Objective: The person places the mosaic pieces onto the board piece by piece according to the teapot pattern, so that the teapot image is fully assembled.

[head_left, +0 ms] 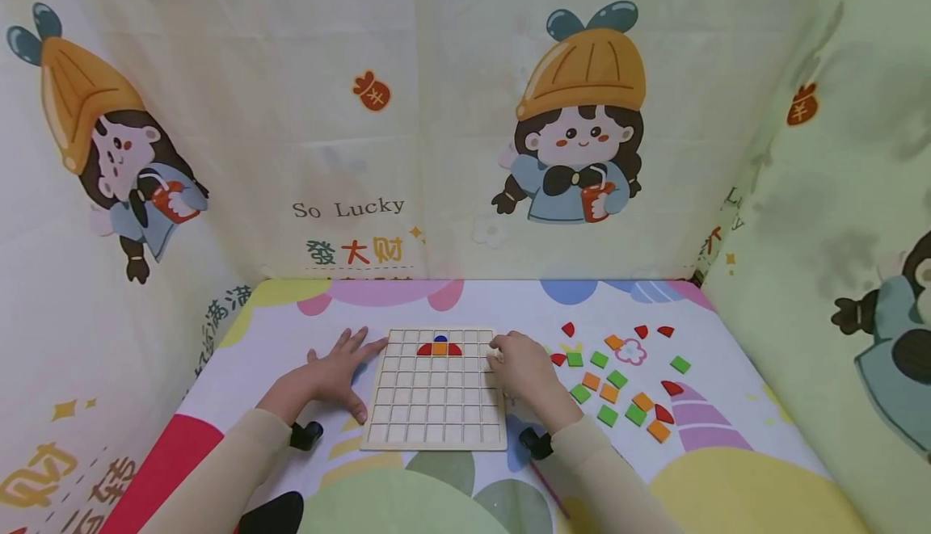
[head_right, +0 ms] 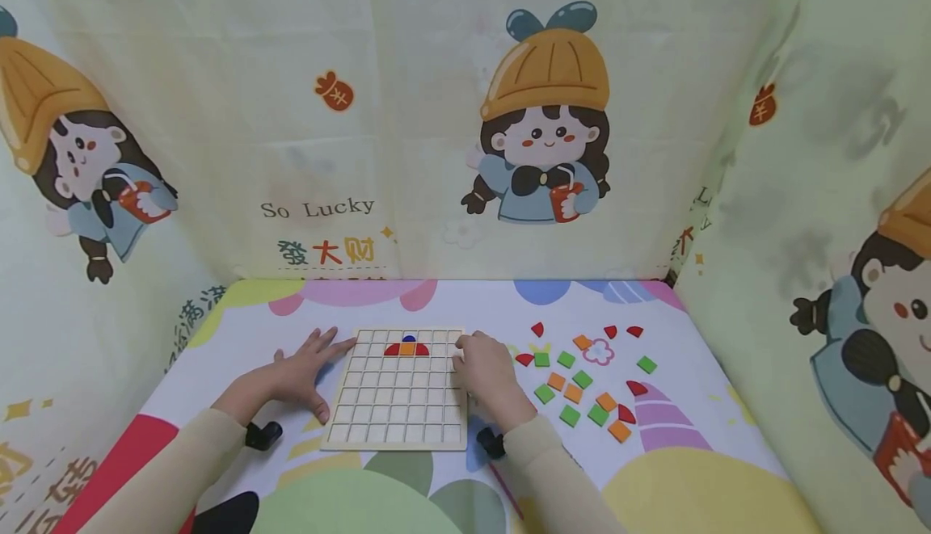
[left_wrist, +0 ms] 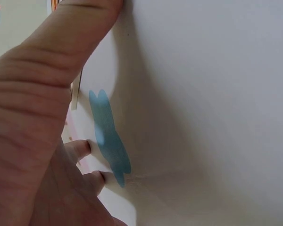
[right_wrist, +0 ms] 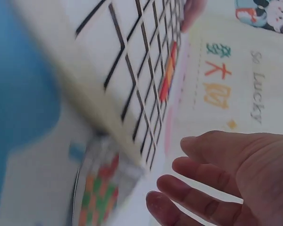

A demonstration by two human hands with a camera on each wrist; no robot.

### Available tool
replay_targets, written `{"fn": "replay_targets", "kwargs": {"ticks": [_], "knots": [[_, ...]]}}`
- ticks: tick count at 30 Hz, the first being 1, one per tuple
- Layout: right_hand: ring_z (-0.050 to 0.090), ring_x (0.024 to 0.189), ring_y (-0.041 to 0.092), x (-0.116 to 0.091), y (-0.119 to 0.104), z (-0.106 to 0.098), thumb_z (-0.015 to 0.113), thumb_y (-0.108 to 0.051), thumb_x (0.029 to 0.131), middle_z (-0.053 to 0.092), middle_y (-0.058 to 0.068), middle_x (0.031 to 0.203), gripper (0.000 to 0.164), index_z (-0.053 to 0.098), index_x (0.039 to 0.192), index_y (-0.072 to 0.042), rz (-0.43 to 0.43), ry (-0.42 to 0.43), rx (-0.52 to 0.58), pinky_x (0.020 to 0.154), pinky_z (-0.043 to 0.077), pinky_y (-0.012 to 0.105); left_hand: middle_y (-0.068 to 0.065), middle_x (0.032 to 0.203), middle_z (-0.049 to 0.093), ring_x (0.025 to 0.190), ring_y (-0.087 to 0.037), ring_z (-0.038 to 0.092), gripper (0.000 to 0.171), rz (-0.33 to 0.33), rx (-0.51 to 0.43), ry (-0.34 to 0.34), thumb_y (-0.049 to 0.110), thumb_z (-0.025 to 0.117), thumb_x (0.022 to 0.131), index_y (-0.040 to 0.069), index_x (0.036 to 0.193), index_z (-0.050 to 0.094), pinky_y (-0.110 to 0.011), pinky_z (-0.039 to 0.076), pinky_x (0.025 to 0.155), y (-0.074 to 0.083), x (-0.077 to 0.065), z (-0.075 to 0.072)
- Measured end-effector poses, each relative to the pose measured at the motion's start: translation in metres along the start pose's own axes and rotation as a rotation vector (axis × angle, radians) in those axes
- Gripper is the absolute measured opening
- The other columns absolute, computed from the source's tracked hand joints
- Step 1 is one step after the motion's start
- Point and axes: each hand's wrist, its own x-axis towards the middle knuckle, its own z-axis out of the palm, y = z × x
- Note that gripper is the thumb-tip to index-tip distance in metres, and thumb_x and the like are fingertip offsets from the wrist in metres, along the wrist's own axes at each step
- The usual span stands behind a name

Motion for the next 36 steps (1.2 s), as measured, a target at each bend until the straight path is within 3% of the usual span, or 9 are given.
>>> {"fn": "replay_targets", "kwargs": {"ticks": [7, 13, 21, 27, 36], "knots": [[0.068, 0.089, 0.023, -0.019, 0.031, -0.021, 0.077, -0.018, 0.093, 0.072, 0.009, 0.104, 0.026, 0.076, 0.116, -0.007, 0.070, -0.008, -0.018, 0.077, 0.059, 0.042, -0.018, 0.174, 0.005, 0.157, -0.051, -0.004, 0.138, 0.002, -0.002, -0.009, 0.067, 0.093, 0.049, 0.035, 0.164, 0.025, -0.094, 0.000, 0.098, -0.001, -0.001, 0.000], [0.067, 0.088, 0.025, -0.030, 0.048, -0.031, 0.076, -0.012, 0.093, 0.071, 0.012, 0.104, 0.025, 0.075, 0.117, -0.005, 0.071, -0.049, -0.044, 0.077, 0.059, 0.044, -0.019, 0.174, 0.006, 0.157, -0.051, -0.003, 0.139, -0.004, -0.004, 0.005, 0.065, 0.095, 0.048, 0.034, 0.164, 0.026, -0.094, 0.000, 0.097, -0.003, -0.004, -0.003], [0.063, 0.085, 0.024, -0.051, 0.061, -0.038, 0.072, -0.007, 0.091, 0.071, 0.012, 0.106, 0.023, 0.075, 0.114, -0.006, 0.127, -0.057, -0.095, 0.064, 0.055, 0.038, -0.018, 0.174, 0.006, 0.157, -0.050, -0.003, 0.138, -0.007, -0.003, 0.001, 0.066, 0.094, 0.048, 0.035, 0.164, 0.027, -0.094, 0.001, 0.099, -0.002, -0.005, -0.002], [0.056, 0.080, 0.023, -0.065, 0.073, -0.036, 0.078, -0.011, 0.090, 0.064, 0.010, 0.094, 0.017, 0.074, 0.106, -0.006, 0.185, -0.077, -0.118, 0.065, 0.056, 0.038, -0.018, 0.174, 0.006, 0.158, -0.050, -0.003, 0.139, 0.005, 0.002, 0.006, 0.066, 0.094, 0.048, 0.034, 0.164, 0.026, -0.094, 0.001, 0.099, -0.002, -0.003, 0.000], [0.055, 0.087, 0.025, -0.070, 0.085, -0.028, 0.079, -0.007, 0.088, 0.060, 0.011, 0.096, 0.015, 0.072, 0.101, -0.006, 0.213, -0.060, -0.044, 0.074, 0.059, 0.042, -0.018, 0.174, 0.007, 0.158, -0.050, -0.002, 0.138, 0.002, 0.002, 0.003, 0.066, 0.094, 0.049, 0.034, 0.164, 0.027, -0.094, 0.002, 0.100, -0.002, -0.002, -0.001]]}}
